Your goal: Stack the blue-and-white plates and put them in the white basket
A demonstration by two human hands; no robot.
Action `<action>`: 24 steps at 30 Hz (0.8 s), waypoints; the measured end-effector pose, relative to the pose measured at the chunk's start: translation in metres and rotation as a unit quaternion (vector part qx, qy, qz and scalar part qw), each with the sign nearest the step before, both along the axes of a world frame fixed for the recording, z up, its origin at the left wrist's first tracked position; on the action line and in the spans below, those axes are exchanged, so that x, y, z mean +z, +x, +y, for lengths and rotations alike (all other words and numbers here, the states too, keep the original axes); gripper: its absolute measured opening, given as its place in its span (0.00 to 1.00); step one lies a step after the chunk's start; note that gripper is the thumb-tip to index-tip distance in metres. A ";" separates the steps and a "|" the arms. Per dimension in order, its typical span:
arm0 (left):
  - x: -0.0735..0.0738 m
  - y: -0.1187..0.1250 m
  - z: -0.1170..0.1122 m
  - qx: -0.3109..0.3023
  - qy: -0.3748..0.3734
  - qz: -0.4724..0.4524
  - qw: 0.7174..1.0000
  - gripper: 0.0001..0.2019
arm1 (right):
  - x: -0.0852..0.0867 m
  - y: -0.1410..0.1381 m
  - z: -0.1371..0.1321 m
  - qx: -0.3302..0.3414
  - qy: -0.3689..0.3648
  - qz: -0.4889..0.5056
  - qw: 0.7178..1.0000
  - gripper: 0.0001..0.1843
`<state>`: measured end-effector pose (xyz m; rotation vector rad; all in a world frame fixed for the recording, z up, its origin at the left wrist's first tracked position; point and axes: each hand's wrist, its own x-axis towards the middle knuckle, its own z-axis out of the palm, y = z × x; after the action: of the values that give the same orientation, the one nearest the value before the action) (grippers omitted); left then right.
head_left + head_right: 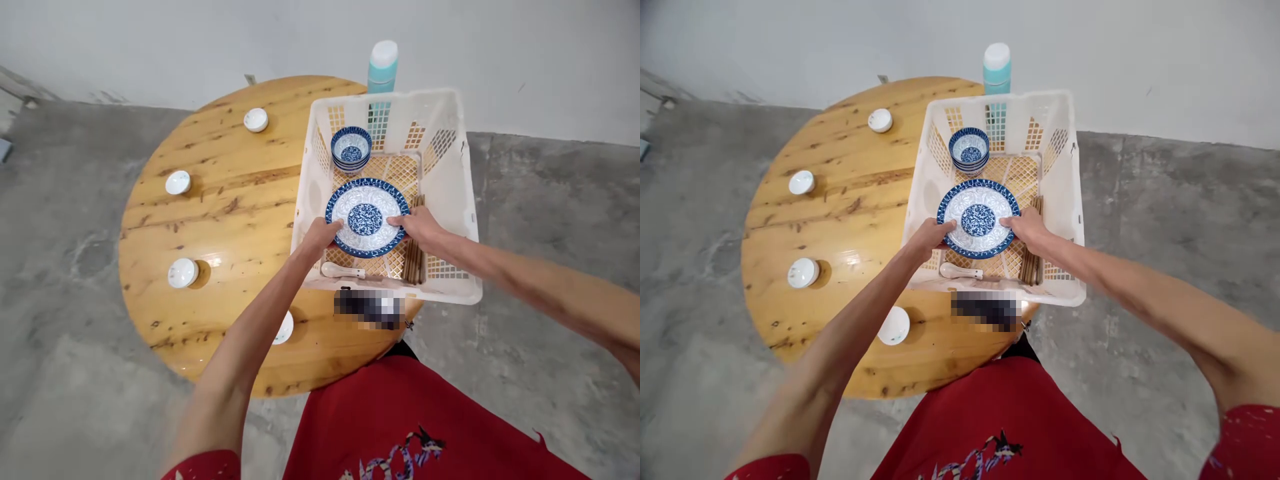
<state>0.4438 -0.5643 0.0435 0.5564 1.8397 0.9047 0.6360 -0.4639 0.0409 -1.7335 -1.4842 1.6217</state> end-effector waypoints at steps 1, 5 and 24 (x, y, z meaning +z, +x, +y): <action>-0.004 0.001 0.002 0.012 -0.018 -0.003 1.000 0.08 | -0.005 -0.001 0.002 0.001 -0.010 -0.005 1.000 0.05; -0.018 0.004 0.007 0.057 -0.066 -0.007 0.996 0.07 | -0.023 -0.005 0.005 0.001 -0.041 -0.015 0.999 0.06; -0.045 0.006 0.009 0.135 -0.181 -0.035 0.974 0.09 | -0.064 -0.014 0.000 0.069 -0.059 -0.081 0.993 0.07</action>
<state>0.4502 -0.5551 -0.0017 0.0475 1.9838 0.7252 0.6218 -0.4638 -0.0230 -1.9053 -1.6451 1.7042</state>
